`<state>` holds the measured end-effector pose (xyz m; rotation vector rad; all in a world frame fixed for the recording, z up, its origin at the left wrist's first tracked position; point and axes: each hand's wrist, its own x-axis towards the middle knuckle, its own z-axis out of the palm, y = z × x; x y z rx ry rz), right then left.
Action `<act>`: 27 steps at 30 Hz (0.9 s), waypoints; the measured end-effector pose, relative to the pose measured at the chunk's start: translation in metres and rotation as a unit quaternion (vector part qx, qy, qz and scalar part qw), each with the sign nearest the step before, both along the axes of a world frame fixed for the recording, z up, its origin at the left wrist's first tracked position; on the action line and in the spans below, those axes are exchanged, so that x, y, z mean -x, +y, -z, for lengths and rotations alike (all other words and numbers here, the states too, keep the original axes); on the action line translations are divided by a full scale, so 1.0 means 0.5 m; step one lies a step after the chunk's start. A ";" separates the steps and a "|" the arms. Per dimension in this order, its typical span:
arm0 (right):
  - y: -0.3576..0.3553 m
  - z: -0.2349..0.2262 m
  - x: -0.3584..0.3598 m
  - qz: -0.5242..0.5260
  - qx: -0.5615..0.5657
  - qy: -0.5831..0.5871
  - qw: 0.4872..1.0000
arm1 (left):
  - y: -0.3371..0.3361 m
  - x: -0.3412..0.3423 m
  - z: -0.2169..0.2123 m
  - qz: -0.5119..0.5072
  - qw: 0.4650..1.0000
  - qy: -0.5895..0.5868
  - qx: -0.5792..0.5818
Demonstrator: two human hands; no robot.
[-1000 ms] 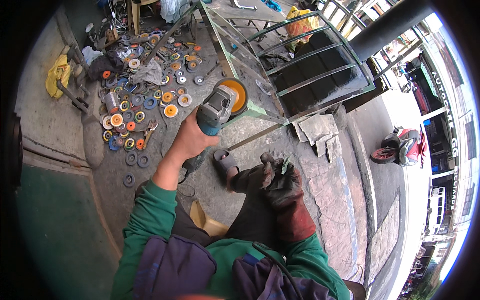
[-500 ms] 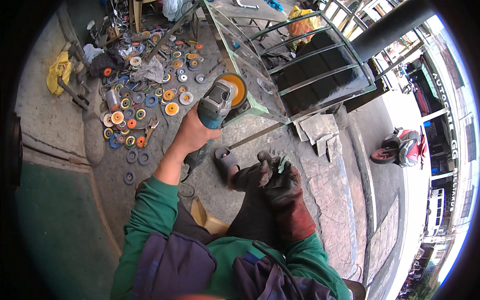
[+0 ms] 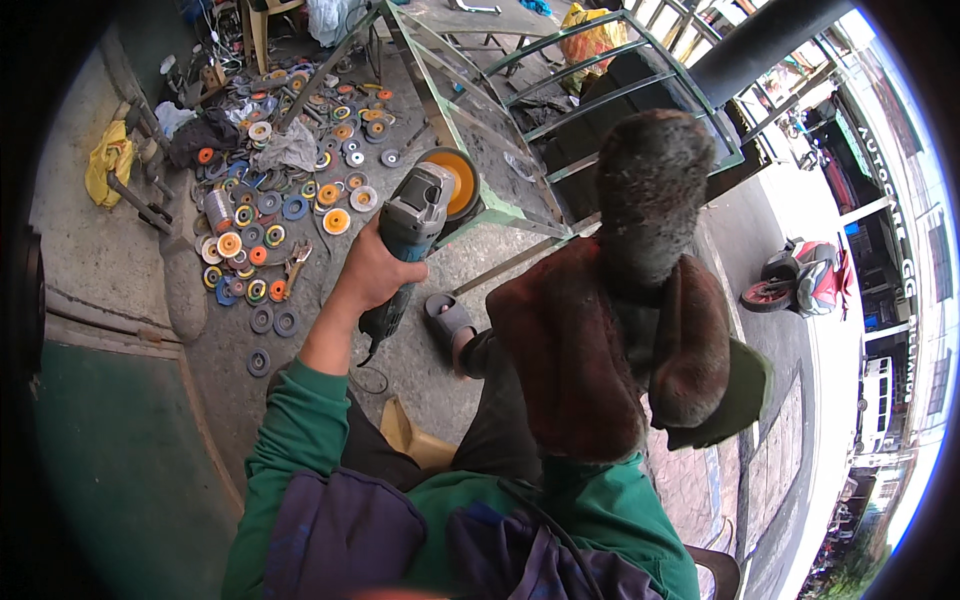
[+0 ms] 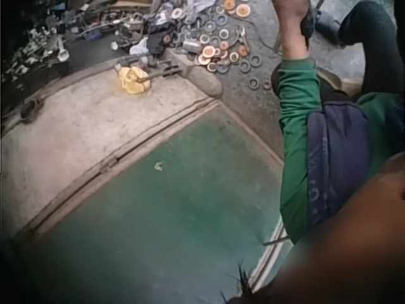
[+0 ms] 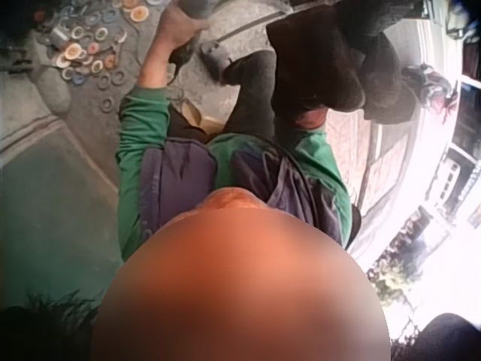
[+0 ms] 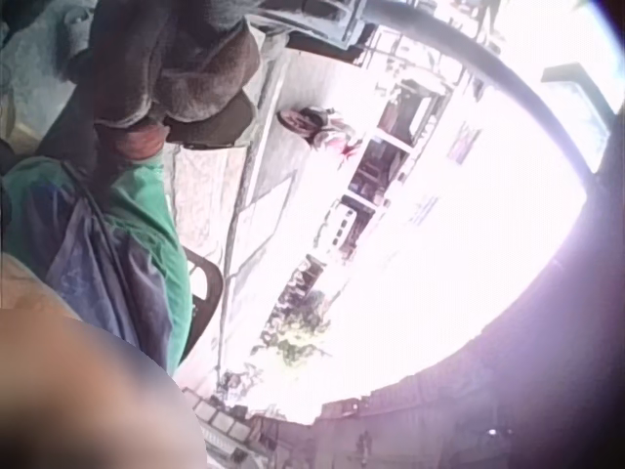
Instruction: The person uses an angle grinder to smooth the edges of a green metal frame. They hold the frame with a gloved left hand and operate the grinder with the right, moving along the frame's edges and corners.
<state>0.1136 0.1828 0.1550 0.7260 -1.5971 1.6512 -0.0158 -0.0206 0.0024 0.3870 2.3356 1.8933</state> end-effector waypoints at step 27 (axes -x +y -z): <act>0.116 0.182 -0.013 -0.311 0.255 -0.288 0.869 | -0.003 -0.001 -0.011 -0.007 1.000 0.020 0.012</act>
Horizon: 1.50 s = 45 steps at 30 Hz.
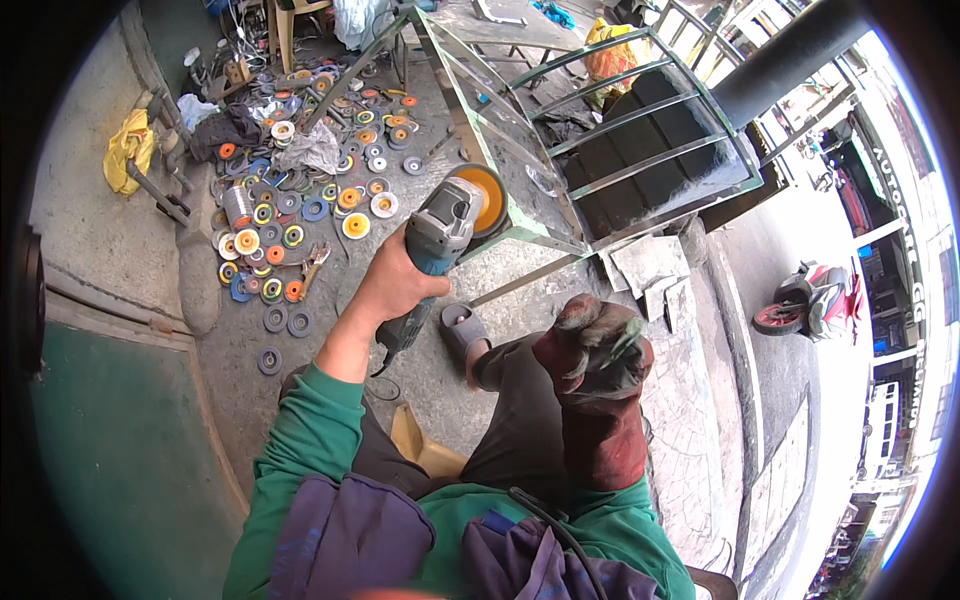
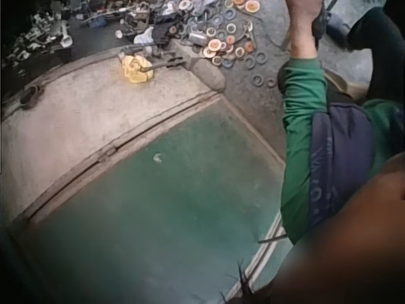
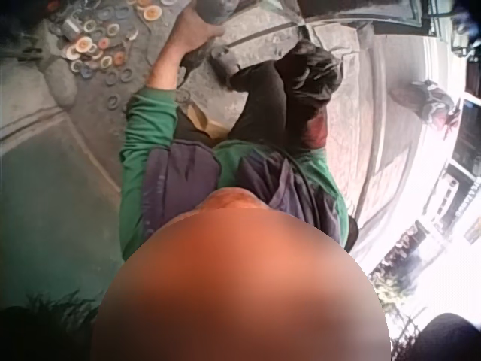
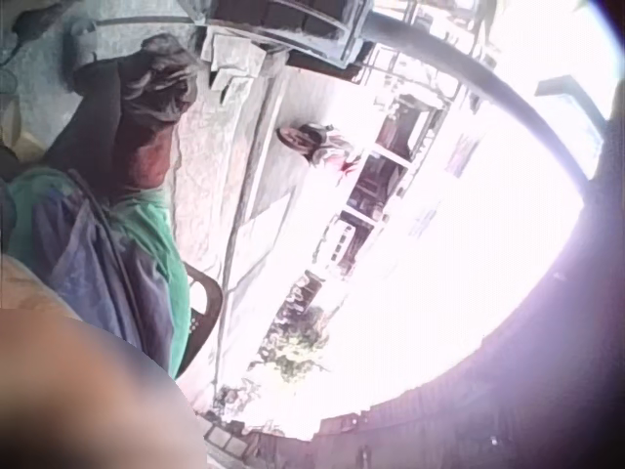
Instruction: The person uses an angle grinder to smooth the edges of a green metal frame. They hold the frame with a gloved left hand and operate the grinder with the right, moving along the frame's edges and corners.
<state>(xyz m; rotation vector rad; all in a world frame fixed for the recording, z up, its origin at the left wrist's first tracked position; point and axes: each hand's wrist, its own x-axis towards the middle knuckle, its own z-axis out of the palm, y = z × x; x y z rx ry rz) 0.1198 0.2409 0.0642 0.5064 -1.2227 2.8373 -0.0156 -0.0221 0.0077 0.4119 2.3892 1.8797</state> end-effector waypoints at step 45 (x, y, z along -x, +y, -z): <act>0.021 0.166 0.001 0.065 0.082 -0.224 0.969 | 0.002 0.014 0.006 0.001 1.000 0.005 -0.030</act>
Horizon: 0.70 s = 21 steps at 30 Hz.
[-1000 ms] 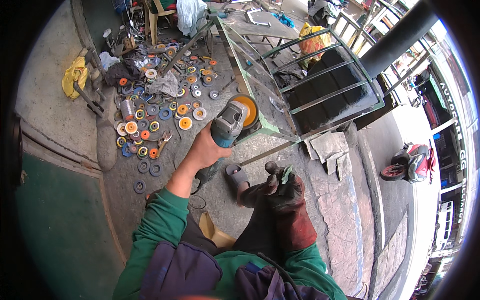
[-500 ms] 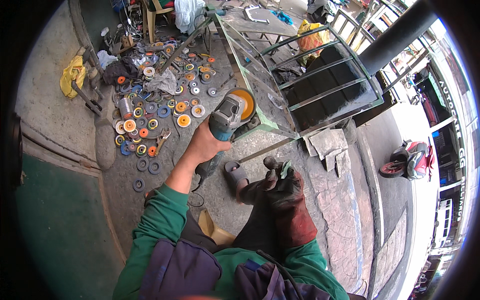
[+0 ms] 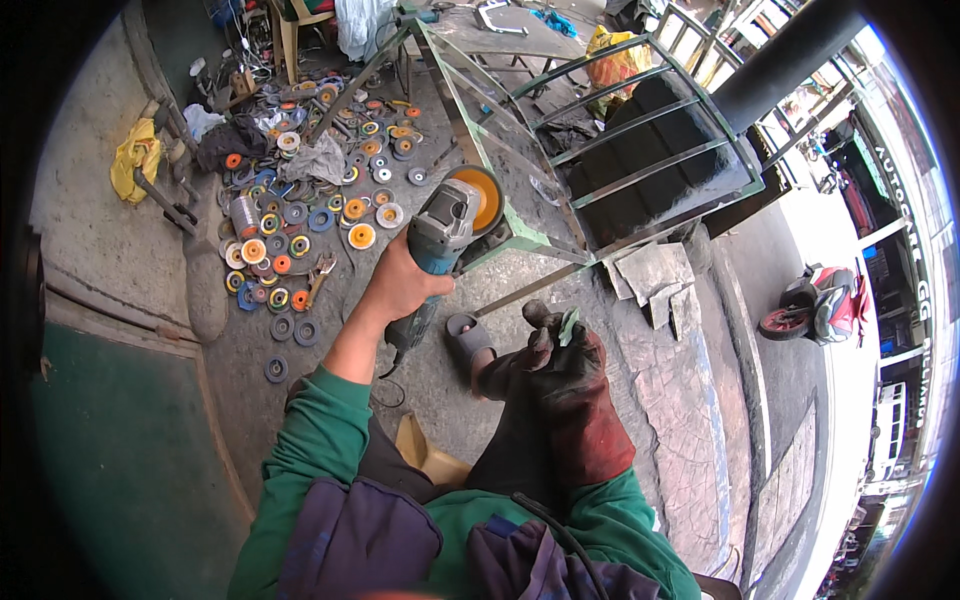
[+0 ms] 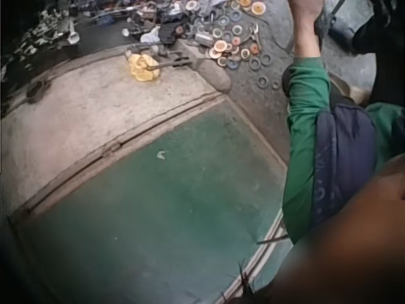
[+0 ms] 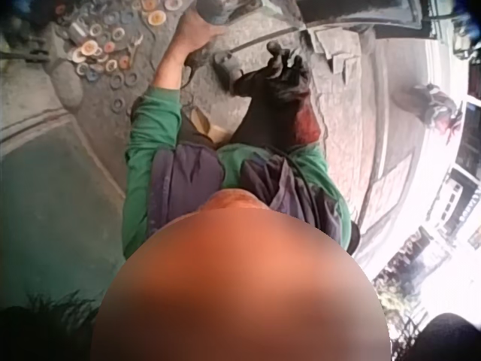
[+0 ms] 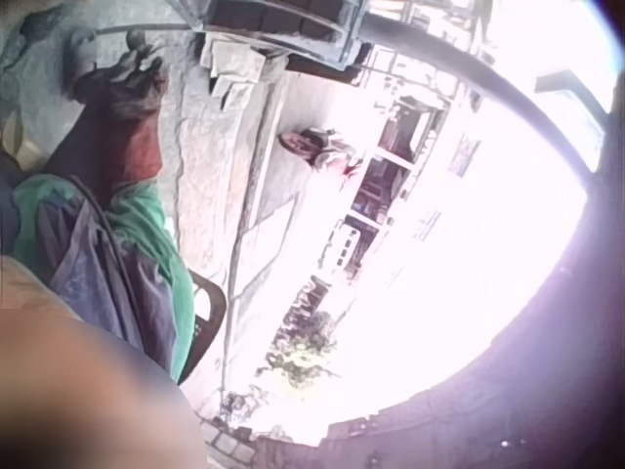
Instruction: The person uses an angle grinder to smooth the edges of a green metal frame. They hold the frame with a gloved left hand and operate the grinder with the right, moving along the frame's edges and corners.
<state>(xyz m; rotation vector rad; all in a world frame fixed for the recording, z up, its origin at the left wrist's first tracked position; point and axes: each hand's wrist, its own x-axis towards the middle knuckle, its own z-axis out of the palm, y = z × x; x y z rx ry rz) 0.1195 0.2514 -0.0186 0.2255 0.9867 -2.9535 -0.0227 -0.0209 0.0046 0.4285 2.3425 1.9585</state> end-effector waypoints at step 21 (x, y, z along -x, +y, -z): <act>-0.002 -0.024 0.002 -0.038 0.037 -0.039 0.998 | -0.005 -0.005 -0.027 -0.031 0.996 0.003 0.089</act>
